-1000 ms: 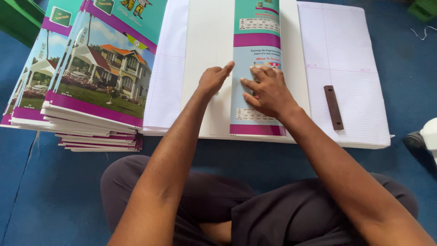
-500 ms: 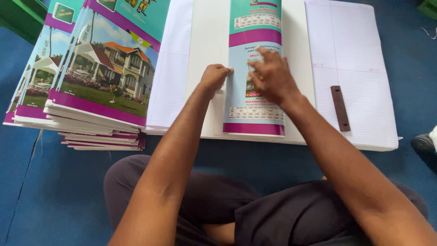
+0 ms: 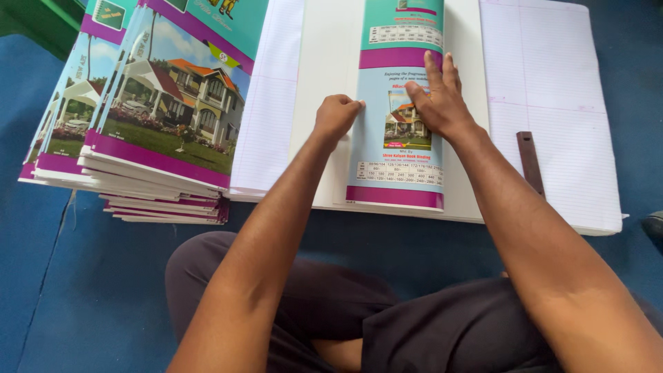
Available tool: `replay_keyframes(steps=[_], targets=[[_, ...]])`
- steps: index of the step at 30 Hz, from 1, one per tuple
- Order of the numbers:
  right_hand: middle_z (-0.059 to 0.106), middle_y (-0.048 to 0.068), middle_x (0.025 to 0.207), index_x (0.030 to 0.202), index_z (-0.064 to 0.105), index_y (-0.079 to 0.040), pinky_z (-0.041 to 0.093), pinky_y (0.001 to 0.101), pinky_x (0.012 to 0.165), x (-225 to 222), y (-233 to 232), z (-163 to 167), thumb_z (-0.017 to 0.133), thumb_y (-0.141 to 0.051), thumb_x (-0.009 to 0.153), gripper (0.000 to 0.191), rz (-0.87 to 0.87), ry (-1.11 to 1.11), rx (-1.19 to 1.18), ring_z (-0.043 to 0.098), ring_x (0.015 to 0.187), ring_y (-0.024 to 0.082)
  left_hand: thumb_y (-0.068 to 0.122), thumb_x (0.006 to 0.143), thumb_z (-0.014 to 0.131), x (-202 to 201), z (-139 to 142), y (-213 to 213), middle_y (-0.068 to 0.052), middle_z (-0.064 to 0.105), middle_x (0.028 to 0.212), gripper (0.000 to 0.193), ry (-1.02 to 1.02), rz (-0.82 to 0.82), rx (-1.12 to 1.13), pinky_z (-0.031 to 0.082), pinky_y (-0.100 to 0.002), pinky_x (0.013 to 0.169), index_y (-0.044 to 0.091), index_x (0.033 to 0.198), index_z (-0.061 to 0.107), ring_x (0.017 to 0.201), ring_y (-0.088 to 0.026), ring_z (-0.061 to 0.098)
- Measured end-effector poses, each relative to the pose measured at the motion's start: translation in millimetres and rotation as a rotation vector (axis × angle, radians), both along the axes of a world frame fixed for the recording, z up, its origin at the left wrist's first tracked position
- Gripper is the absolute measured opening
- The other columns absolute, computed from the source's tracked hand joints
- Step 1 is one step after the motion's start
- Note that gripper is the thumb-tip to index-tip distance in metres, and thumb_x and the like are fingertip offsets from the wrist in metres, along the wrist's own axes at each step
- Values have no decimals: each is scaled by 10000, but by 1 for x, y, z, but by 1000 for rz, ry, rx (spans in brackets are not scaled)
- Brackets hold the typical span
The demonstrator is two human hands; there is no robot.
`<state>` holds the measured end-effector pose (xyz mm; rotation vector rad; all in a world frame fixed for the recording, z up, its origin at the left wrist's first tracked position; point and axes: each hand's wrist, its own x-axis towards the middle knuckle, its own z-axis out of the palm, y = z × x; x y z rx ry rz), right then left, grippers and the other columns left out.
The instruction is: The person inserts a printed cover sheet into a notebook, aligns it, and presses the spine with a small rectangular tool to crease the binding. The person repeats this process for multiple notebooks.
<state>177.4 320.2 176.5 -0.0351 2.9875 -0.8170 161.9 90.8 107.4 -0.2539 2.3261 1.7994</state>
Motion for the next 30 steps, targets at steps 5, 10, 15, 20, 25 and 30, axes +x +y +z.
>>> replay_keyframes(steps=[5,10,15,20,25,30], targets=[[-36,226,1709,1659,147,-266,192,518,1262,1,-8,-4,469,-603,971,831,-29,-37,23,26,1580,423,284,741,814,7,11,3,-189,729,1010,475,90,135,-259,555,-395,835,1,1084,645,938,-301,716],[-45,233,1705,1665,149,-258,200,519,1261,1,-15,-7,481,-588,997,816,-12,-17,91,39,1579,445,225,705,890,8,28,0,-248,705,1095,639,-28,150,-399,544,-420,962,-41,1168,540,1058,-367,702],[-74,233,1698,1666,138,-255,211,550,1246,0,-21,-8,471,-595,1001,817,-29,-42,138,29,1565,460,168,687,908,12,33,0,-245,722,1054,597,26,154,-441,550,-433,953,-31,1120,548,1044,-376,712],[-90,212,1708,1668,139,-267,245,562,1237,-1,-26,-11,472,-612,998,823,-32,-70,197,-6,1575,443,59,756,766,11,22,3,-253,724,980,406,109,151,-524,565,-452,919,-26,1084,543,984,-409,720],[-94,205,1704,1668,127,-268,283,565,1219,-3,-30,-15,466,-629,998,833,-30,-75,255,-34,1568,438,7,802,652,9,13,3,-265,721,958,282,167,166,-540,564,-475,908,-28,1062,550,964,-429,719],[-89,204,1707,1672,130,-270,321,566,1202,-4,-28,-18,462,-632,1000,833,-31,-73,266,-42,1572,435,8,788,663,9,10,3,-269,721,950,277,165,171,-527,571,-474,893,-35,1043,562,959,-431,719]])
